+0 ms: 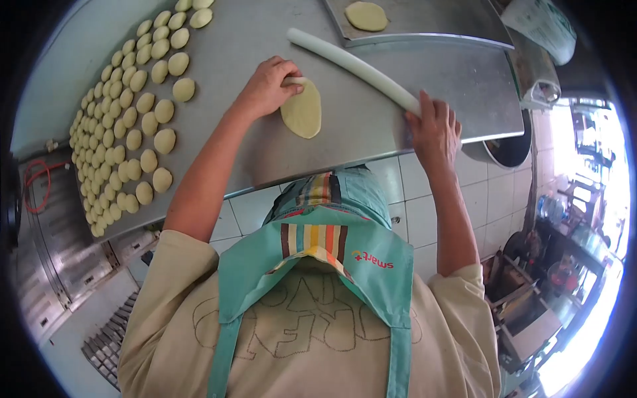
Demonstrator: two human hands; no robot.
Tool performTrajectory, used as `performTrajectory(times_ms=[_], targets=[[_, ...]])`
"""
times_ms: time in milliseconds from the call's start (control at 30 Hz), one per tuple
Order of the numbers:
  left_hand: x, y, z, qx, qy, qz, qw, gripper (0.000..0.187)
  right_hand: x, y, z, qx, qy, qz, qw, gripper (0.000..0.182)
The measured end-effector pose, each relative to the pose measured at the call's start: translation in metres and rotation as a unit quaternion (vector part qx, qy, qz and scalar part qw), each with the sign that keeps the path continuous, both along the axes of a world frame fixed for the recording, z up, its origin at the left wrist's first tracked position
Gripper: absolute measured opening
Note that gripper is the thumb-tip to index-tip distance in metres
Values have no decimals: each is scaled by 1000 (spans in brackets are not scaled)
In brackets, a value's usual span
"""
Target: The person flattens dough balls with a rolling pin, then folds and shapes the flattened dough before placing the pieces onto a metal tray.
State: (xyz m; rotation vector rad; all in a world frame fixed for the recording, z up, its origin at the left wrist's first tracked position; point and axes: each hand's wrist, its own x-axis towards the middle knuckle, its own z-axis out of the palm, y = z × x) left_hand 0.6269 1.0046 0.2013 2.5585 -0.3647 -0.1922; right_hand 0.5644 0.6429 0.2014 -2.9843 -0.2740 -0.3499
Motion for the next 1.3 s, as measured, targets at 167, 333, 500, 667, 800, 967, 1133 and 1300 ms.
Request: performTrajectory(times_ms=[167, 333, 500, 667, 800, 967, 1133, 1300], targets=[[-1, 1, 33, -43, 95, -27, 994, 26, -8, 64, 16, 155, 8, 121, 980, 69], [-21, -3, 72, -130, 117, -34, 984, 20, -12, 141, 3, 307, 115, 138, 935, 54], [-41, 1, 106, -245, 107, 13, 964, 16, 12, 140, 9, 520, 317, 166, 776, 37], [-67, 11, 116, -447, 175, 196, 855, 22, 28, 121, 69, 609, 417, 162, 655, 28], [-87, 7, 66, -480, 229, 321, 783, 37, 48, 129, 75, 509, 472, 114, 711, 27], [-116, 11, 30, -413, 126, 386, 815, 53, 30, 111, 32, 249, 81, 150, 953, 34], [-122, 51, 27, -308, -5, 380, 872, 52, 15, 58, 19, 30, 27, 80, 996, 40], [-90, 45, 52, -64, -274, 173, 944, 59, 17, 52, 35, 98, 138, 161, 972, 43]])
